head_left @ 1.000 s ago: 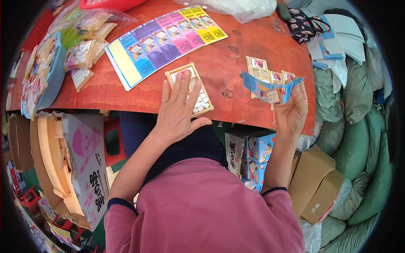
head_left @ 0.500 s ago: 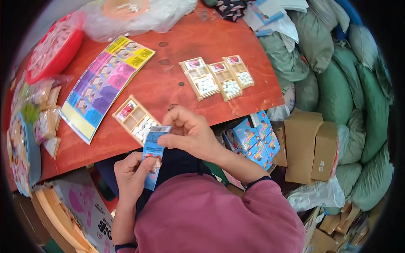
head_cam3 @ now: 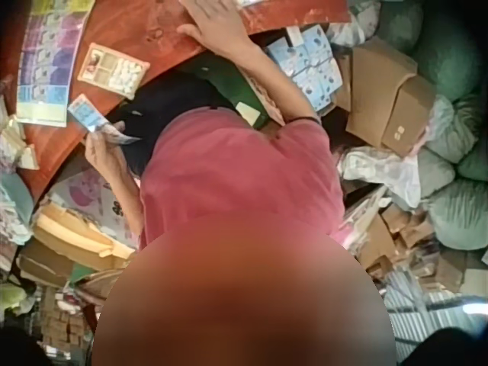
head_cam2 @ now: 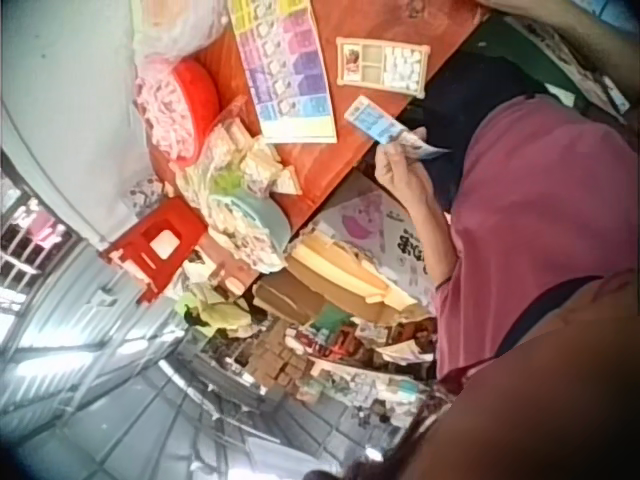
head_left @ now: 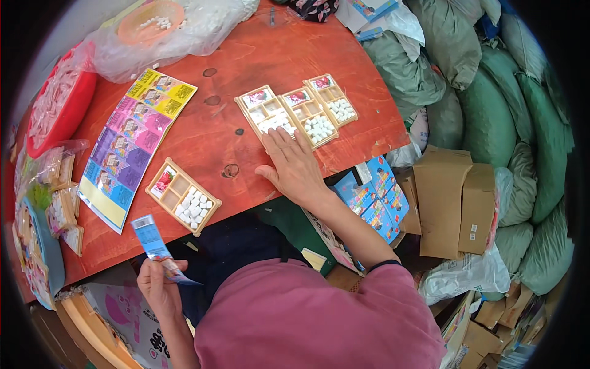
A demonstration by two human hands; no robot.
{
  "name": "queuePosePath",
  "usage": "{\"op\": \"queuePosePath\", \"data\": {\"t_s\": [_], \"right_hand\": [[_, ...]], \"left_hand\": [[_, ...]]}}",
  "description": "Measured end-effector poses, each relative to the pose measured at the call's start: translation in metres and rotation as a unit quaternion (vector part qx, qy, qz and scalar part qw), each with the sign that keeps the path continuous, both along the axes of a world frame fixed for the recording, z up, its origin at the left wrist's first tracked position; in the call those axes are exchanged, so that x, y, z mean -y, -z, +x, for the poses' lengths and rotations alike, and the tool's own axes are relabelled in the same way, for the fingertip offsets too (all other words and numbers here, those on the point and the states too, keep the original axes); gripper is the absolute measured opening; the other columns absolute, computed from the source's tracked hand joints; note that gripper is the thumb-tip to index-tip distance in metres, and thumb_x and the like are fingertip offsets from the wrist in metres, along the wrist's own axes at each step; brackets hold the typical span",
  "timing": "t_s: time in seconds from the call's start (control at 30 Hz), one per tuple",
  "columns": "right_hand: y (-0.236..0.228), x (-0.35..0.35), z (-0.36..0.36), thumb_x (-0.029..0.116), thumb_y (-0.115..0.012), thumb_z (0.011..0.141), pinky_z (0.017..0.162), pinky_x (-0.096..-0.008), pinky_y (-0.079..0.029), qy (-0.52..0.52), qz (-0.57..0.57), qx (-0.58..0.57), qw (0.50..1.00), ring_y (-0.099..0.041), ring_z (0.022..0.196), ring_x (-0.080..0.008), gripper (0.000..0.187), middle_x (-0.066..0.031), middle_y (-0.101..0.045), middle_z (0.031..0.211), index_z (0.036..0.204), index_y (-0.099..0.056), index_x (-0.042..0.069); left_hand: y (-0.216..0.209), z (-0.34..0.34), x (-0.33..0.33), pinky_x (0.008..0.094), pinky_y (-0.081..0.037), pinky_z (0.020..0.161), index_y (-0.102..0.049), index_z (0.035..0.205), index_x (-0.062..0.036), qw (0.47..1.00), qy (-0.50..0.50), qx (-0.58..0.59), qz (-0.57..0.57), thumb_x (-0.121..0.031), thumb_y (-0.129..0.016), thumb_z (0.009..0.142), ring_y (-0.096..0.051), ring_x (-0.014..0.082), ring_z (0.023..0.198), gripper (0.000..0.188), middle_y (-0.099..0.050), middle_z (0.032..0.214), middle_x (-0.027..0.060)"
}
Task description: Applying labels to small toy packages and then folding a cardboard box to pack them inside.
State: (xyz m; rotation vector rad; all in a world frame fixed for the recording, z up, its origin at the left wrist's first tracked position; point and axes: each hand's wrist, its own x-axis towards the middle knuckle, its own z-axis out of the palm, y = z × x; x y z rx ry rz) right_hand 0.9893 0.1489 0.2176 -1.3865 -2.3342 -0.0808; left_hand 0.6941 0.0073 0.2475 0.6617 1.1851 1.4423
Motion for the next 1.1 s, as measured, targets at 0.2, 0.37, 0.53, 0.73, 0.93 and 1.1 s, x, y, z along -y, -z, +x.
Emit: {"op": "queuePosePath", "data": {"t_s": [0.2,0.37,0.53,0.73,0.93,1.1], "right_hand": [[0.003,-0.011,-0.007,0.036,-0.061,0.084,0.105,-0.0481,-0.028,-0.007,-0.023,-0.041,0.999,-0.046,0.121,-0.0337,0.059,-0.0195,-0.051,0.127,0.127,-0.045,-0.001],[-0.022,-0.024,-0.012,0.026,-0.060,0.087,0.096,-0.0464,-0.038,-0.037,-0.065,-0.163,0.984,-0.052,0.111,-0.0370,0.041,-0.0225,-0.054,0.120,0.118,-0.054,0.001],[-0.064,-0.057,-0.035,0.012,-0.058,0.088,0.084,-0.0267,-0.046,-0.050,-0.192,-0.290,0.936,-0.060,0.097,-0.0152,0.027,-0.0095,-0.064,0.104,0.112,-0.058,-0.003],[-0.088,-0.100,-0.117,0.011,-0.058,0.089,0.071,-0.0227,-0.047,-0.181,-0.265,-0.286,0.903,-0.060,0.083,-0.0090,0.023,-0.0058,-0.065,0.091,0.108,-0.061,-0.002],[-0.093,-0.105,-0.192,0.013,-0.060,0.088,0.067,-0.0218,-0.047,-0.270,-0.291,-0.221,0.891,-0.059,0.077,-0.0073,0.021,-0.0044,-0.066,0.085,0.103,-0.064,-0.001],[-0.086,-0.100,-0.238,0.015,-0.061,0.088,0.062,-0.0222,-0.045,-0.313,-0.331,-0.156,0.877,-0.056,0.071,-0.0071,0.020,-0.0036,-0.065,0.080,0.099,-0.065,-0.001]], "left_hand": [[0.003,-0.021,0.001,0.0335,-0.054,0.067,-0.055,0.091,0.0009,0.998,-0.068,0.002,0.014,-0.023,-0.054,0.093,-0.065,0.0212,0.068,0.024,-0.061,0.077,0.0100],[0.003,-0.028,0.011,0.0349,-0.055,0.066,-0.056,0.093,0.0014,0.989,-0.146,0.035,-0.016,-0.021,-0.052,0.094,-0.065,0.0223,0.068,0.023,-0.061,0.080,0.0097],[0.009,-0.038,0.016,0.0340,-0.055,0.066,-0.058,0.093,0.0027,0.976,-0.192,0.098,0.005,-0.021,-0.053,0.094,-0.066,0.0226,0.069,0.024,-0.063,0.080,0.0104],[0.016,-0.057,0.042,0.0324,-0.055,0.066,-0.058,0.091,0.0018,0.964,-0.247,0.095,-0.001,-0.023,-0.055,0.093,-0.067,0.0210,0.070,0.025,-0.063,0.080,0.0096],[0.029,-0.071,0.062,0.0316,-0.056,0.066,-0.060,0.090,0.0009,0.947,-0.299,0.117,-0.002,-0.024,-0.056,0.092,-0.068,0.0215,0.072,0.025,-0.064,0.082,0.0086],[0.037,-0.079,0.074,0.0325,-0.056,0.067,-0.059,0.090,0.0011,0.940,-0.316,0.125,0.001,-0.023,-0.055,0.093,-0.067,0.0218,0.072,0.024,-0.063,0.082,0.0089]]}}
